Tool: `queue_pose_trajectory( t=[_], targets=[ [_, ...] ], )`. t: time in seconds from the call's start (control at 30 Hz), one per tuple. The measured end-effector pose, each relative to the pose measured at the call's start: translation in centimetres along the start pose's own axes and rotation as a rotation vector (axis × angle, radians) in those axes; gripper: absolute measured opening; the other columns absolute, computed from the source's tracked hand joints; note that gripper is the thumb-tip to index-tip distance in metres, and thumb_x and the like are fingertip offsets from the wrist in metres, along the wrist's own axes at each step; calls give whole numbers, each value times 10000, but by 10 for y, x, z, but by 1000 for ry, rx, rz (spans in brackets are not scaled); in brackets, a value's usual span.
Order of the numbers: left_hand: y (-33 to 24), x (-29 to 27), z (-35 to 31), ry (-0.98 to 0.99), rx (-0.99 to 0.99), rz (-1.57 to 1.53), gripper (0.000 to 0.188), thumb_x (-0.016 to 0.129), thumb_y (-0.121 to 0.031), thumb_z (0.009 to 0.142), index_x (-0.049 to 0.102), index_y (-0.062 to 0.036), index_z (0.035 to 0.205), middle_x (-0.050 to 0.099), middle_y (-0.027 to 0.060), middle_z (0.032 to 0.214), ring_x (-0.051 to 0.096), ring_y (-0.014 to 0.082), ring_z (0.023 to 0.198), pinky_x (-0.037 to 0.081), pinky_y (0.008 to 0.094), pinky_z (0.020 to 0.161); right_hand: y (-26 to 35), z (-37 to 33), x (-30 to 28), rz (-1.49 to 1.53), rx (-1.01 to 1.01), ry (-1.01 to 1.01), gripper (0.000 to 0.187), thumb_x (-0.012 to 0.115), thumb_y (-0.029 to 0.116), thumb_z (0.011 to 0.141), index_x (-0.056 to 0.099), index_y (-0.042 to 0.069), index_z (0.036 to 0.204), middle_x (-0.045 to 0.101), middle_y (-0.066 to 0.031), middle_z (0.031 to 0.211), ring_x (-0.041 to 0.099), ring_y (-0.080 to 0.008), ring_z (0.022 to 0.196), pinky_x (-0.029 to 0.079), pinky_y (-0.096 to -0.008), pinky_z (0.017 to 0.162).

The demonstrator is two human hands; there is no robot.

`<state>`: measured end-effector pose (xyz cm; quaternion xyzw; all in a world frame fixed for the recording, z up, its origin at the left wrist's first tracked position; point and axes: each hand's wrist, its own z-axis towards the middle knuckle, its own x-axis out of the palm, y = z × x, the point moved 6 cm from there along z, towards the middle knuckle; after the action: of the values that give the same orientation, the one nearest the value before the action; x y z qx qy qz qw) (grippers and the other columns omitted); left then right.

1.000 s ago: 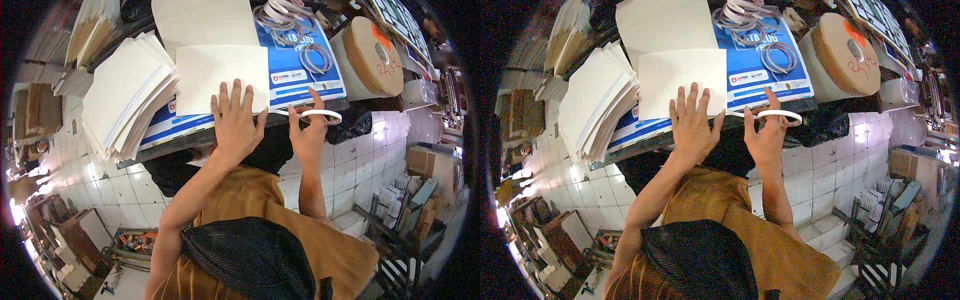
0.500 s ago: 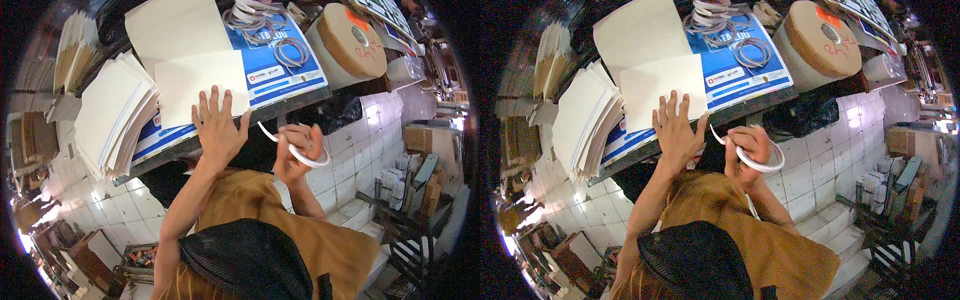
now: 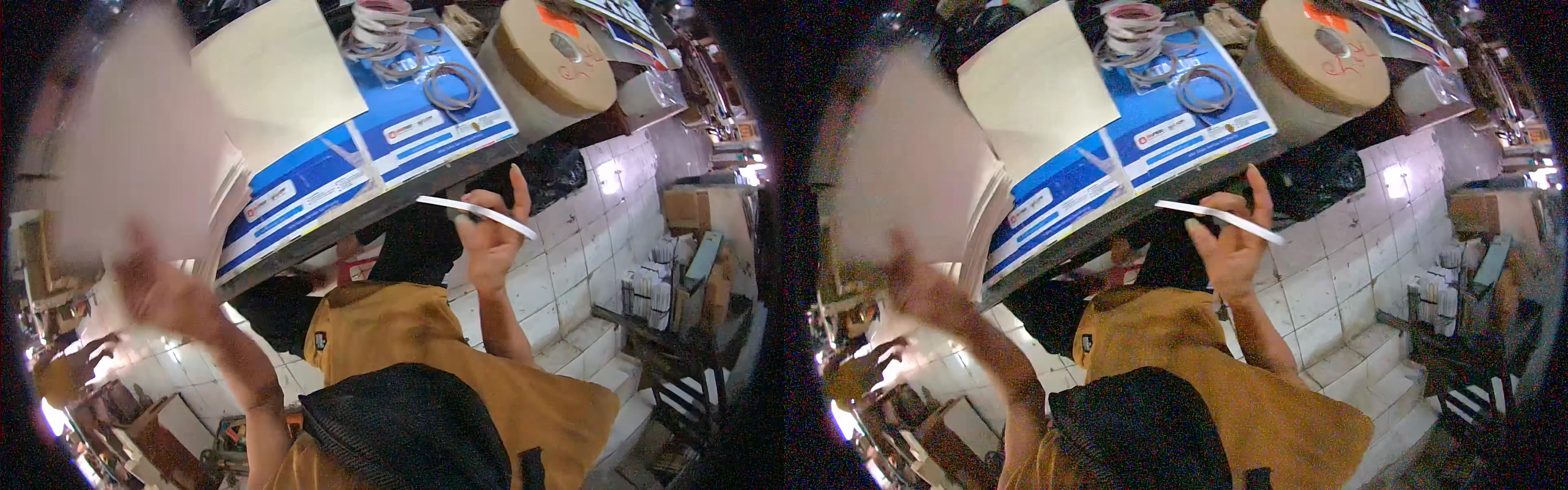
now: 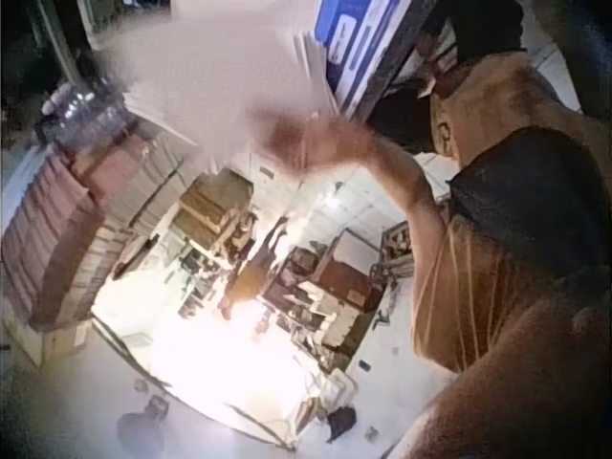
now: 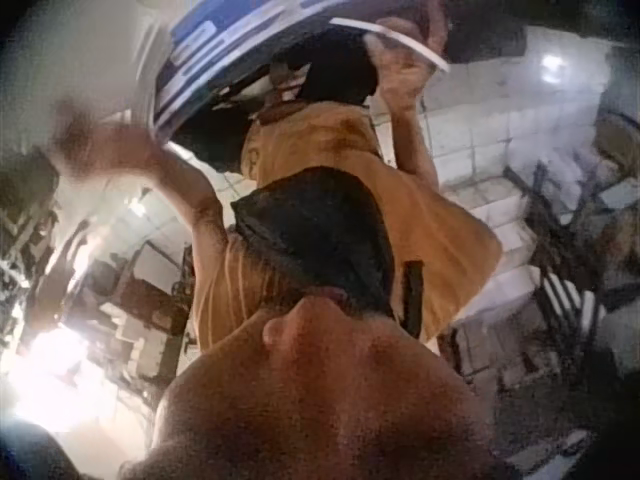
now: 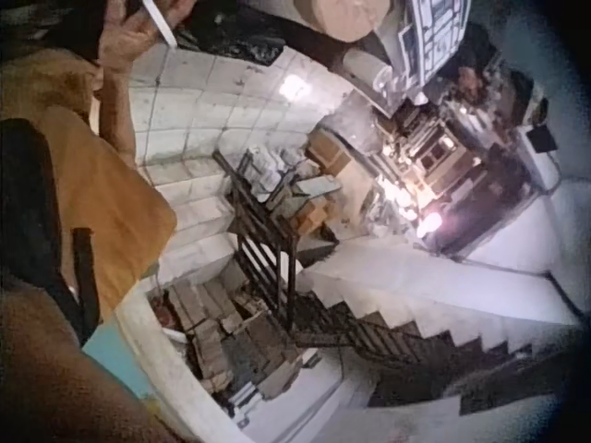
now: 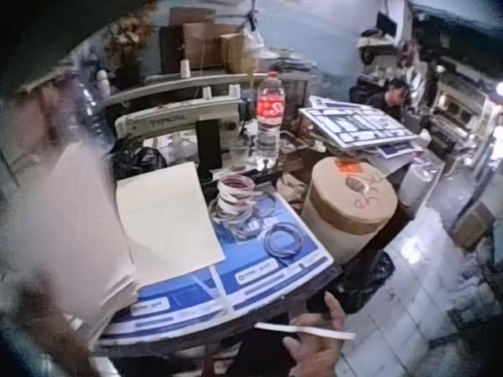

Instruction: The person applies double-sided adhesive tape to the edges of folded paper sheets one by one and stacks them on the work surface.

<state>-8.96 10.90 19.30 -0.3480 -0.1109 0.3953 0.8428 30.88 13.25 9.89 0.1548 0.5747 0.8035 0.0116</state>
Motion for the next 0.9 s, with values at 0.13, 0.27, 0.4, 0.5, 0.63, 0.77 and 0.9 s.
queue_pose_trajectory(
  t=[0.13,0.27,0.4,0.5,0.63,0.77,0.9],
  targets=[
    [-38,-30,33,30,64,471,379,546,-69,984,594,46,1342,612,225,1348,588,369,1244,467,469,1071,-14,1,-11,-108,94,-136,676,705,-88,899,401,22,1493,661,-32,931,606,-112,912,486,-266,893],
    [55,16,-23,794,-32,994,456,514,-134,1018,512,-14,1458,513,241,1474,442,423,1407,356,489,1177,-17,7,6,-143,95,-104,599,688,-56,935,430,30,1469,651,-26,928,585,-92,873,492,-248,833],
    [-1,67,0,537,-94,618,454,581,-210,1018,542,-11,1425,555,240,1430,470,416,1378,370,494,1160,-16,10,13,-124,67,-88,576,673,-29,953,429,39,1470,653,-37,926,573,-92,852,483,-248,813],
    [-17,153,14,663,-49,100,414,607,-248,1014,608,-22,1362,572,208,1452,507,406,1369,366,456,1168,-8,7,17,-138,101,-80,553,669,-12,959,443,37,1461,658,-44,927,575,-91,858,479,-250,814],
    [90,241,-45,783,386,726,501,484,-329,1060,501,-74,1491,383,171,1613,323,406,1498,260,542,1224,3,-3,15,-154,69,-97,527,651,12,958,456,24,1447,679,-73,923,604,-117,886,479,-277,865],
    [60,227,-114,889,76,642,606,464,-375,1054,378,-62,1566,275,197,1662,230,436,1532,222,592,1227,-3,-4,-23,-265,79,-210,504,630,26,978,462,19,1453,689,-86,930,609,-124,898,472,-286,892],
    [21,179,-119,611,-204,234,624,602,-277,991,408,16,1507,348,259,1593,287,445,1496,253,547,1219,-15,6,-8,-257,111,-138,511,676,18,966,493,49,1442,686,-45,942,591,-76,873,469,-248,857]
  ],
)
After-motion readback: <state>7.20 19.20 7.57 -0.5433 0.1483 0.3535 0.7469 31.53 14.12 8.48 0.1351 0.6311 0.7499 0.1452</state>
